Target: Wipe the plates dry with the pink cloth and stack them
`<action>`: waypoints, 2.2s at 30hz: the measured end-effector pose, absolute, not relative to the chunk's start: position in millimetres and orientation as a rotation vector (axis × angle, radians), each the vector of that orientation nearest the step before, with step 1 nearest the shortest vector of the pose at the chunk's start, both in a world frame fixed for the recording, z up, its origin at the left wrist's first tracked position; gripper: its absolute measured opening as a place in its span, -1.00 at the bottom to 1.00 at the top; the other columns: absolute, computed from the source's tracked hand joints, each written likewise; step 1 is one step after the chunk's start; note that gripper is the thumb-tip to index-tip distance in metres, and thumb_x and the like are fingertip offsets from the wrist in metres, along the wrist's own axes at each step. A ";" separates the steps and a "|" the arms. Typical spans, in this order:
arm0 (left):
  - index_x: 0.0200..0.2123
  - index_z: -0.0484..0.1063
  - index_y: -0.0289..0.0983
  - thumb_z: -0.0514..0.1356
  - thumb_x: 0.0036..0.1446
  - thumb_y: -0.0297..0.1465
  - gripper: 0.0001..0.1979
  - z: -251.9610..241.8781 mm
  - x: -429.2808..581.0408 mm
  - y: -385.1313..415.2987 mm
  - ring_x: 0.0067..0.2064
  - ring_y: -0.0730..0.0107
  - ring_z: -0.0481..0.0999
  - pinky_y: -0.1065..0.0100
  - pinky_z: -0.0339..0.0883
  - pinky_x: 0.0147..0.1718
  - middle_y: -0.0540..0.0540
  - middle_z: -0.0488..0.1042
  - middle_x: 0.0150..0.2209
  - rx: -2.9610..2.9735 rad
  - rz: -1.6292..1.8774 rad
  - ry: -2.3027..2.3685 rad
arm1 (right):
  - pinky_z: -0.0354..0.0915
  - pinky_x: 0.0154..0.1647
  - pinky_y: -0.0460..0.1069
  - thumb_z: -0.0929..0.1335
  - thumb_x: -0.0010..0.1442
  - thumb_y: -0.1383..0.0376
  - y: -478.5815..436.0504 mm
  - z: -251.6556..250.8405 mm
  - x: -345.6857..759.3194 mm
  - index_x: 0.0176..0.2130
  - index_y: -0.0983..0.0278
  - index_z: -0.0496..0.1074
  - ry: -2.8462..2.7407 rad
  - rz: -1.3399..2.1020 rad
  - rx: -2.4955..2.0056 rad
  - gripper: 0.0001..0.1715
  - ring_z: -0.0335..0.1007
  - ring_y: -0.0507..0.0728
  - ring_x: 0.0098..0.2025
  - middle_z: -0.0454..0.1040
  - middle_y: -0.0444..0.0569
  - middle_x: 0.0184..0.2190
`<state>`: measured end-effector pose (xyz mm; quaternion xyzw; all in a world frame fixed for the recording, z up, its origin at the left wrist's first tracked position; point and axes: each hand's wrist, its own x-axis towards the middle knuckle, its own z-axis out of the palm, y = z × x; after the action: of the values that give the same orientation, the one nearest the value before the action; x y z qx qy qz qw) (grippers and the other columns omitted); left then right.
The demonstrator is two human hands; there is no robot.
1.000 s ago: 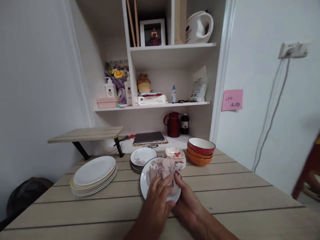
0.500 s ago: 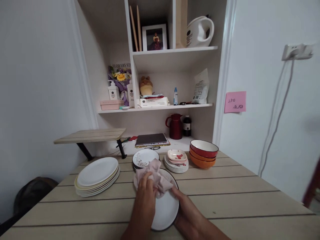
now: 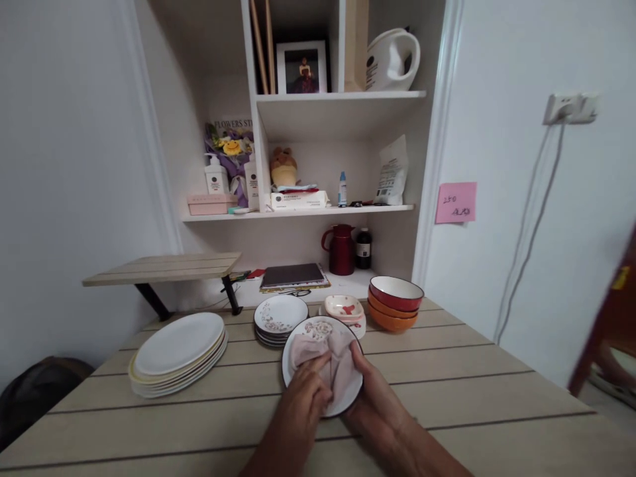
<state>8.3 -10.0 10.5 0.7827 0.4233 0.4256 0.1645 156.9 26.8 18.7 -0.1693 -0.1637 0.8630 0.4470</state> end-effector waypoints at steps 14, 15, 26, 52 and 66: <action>-0.28 0.38 -0.24 0.15 0.16 -0.38 -0.93 13.7 -4.4 -7.9 0.29 0.07 0.11 -0.13 0.06 0.18 -0.24 0.19 0.26 2.407 1.272 1.458 | 0.32 -0.07 0.06 0.32 0.18 0.00 -7.1 11.0 130.5 -0.02 0.36 0.46 -0.481 2.336 -0.425 -0.44 0.51 0.20 -0.19 0.61 0.09 -0.27; -0.24 0.39 -0.25 0.11 0.19 -0.36 -0.89 15.8 -2.4 -9.6 0.30 0.10 0.09 -0.10 0.04 0.20 -0.24 0.17 0.28 2.450 1.232 1.383 | 0.32 -0.07 0.06 0.32 0.19 0.00 -6.3 11.4 130.6 -0.04 0.37 0.47 -0.475 2.345 -0.418 -0.45 0.51 0.20 -0.19 0.61 0.09 -0.27; -0.42 0.40 -0.22 0.04 0.25 -0.29 -0.75 20.8 -2.3 -10.5 0.08 0.20 0.35 0.10 0.26 0.07 -0.15 0.43 0.04 2.505 1.149 1.305 | 0.31 -0.04 0.15 0.29 0.15 -0.10 22.6 22.6 158.6 -0.05 0.38 0.46 -0.422 2.266 -0.332 -0.35 0.50 0.26 -0.17 0.58 0.16 -0.19; -0.22 0.39 -0.22 0.10 0.10 -0.62 -0.77 27.5 -11.7 -12.2 0.20 0.21 0.29 0.02 0.22 0.16 -0.14 0.36 0.16 2.653 1.004 1.458 | 0.27 0.03 0.12 0.33 0.16 -0.01 22.7 24.0 159.2 0.00 0.36 0.43 -0.358 2.233 -0.334 -0.41 0.48 0.24 -0.11 0.57 0.13 -0.15; -0.20 0.50 -0.23 0.20 0.14 -0.36 -0.84 46.4 -29.5 -21.2 0.27 -0.07 0.15 -0.12 0.19 0.11 -0.27 0.16 0.27 2.800 1.524 2.142 | 0.24 0.11 0.15 0.36 0.14 0.03 24.3 31.4 164.2 0.08 0.38 0.39 -0.387 2.163 -0.439 -0.36 0.47 0.27 -0.04 0.56 0.15 -0.10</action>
<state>-29.5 -21.2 46.4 0.6849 0.5240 0.3729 -0.3424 164.2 24.3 31.4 -0.1765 -0.1554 0.8689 0.4355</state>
